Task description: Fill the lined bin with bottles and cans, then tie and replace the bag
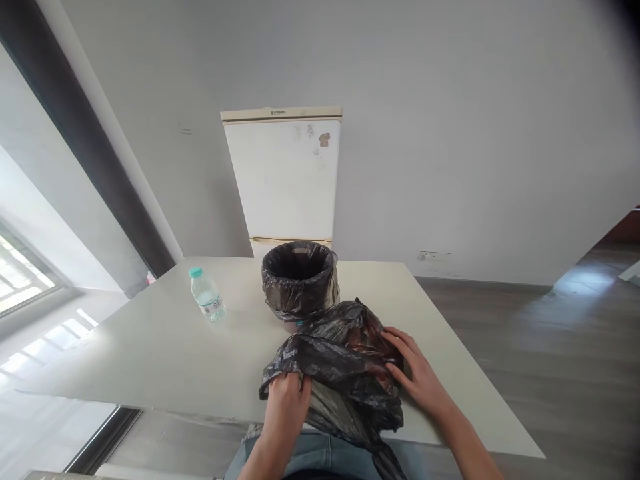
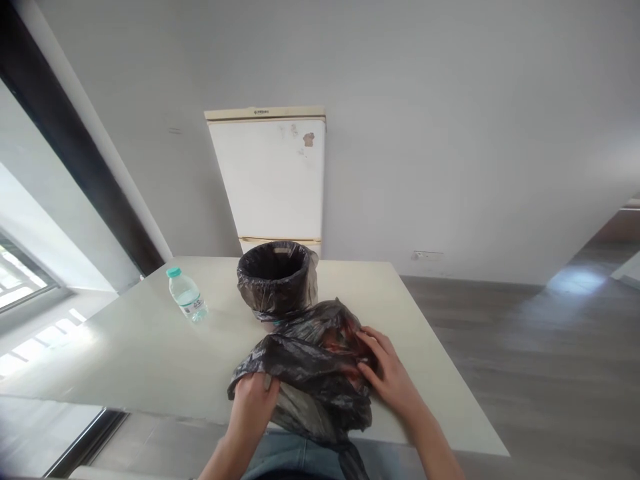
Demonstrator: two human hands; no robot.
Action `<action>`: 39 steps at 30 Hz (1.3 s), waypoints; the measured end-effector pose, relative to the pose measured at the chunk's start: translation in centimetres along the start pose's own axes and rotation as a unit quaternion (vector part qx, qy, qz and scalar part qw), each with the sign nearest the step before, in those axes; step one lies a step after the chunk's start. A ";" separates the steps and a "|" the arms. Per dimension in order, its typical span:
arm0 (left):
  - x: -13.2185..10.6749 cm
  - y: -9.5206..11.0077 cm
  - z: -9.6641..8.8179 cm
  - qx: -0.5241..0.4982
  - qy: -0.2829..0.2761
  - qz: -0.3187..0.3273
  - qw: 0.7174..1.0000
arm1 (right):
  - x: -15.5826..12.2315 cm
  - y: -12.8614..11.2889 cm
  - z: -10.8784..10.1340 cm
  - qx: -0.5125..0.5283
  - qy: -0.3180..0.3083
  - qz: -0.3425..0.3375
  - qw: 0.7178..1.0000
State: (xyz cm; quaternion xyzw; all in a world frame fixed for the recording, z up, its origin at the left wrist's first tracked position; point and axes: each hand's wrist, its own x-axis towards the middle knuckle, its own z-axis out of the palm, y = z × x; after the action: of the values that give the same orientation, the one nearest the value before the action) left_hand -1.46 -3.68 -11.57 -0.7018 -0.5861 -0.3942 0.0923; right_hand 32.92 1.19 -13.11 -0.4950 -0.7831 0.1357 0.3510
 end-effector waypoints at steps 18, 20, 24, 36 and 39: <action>0.4 3.1 -11.7 -0.022 0.211 -0.061 0.975 | 0.6 -0.3 -0.1 -0.057 0.046 0.036 0.997; 2.2 1.7 -12.9 0.031 0.255 -0.132 0.957 | 0.6 -0.2 0.0 -0.053 0.048 0.038 0.997; 6.7 -3.8 -14.3 0.073 0.297 -0.191 0.933 | 0.6 0.2 0.2 -0.042 0.051 0.037 0.997; 12.0 -17.3 -11.9 0.082 0.262 -0.231 0.934 | 0.6 0.9 0.5 -0.046 0.081 0.056 0.994; 12.4 -18.4 -11.5 0.068 0.260 -0.246 0.931 | 0.6 1.1 0.5 -0.043 0.098 0.065 0.992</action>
State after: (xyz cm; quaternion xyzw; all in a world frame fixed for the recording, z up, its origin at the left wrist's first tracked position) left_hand -23.02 4.21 -1.76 -0.4011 -0.7213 -0.5321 0.1890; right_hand 33.15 2.32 -13.79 -0.5702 -0.7162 0.0754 0.3954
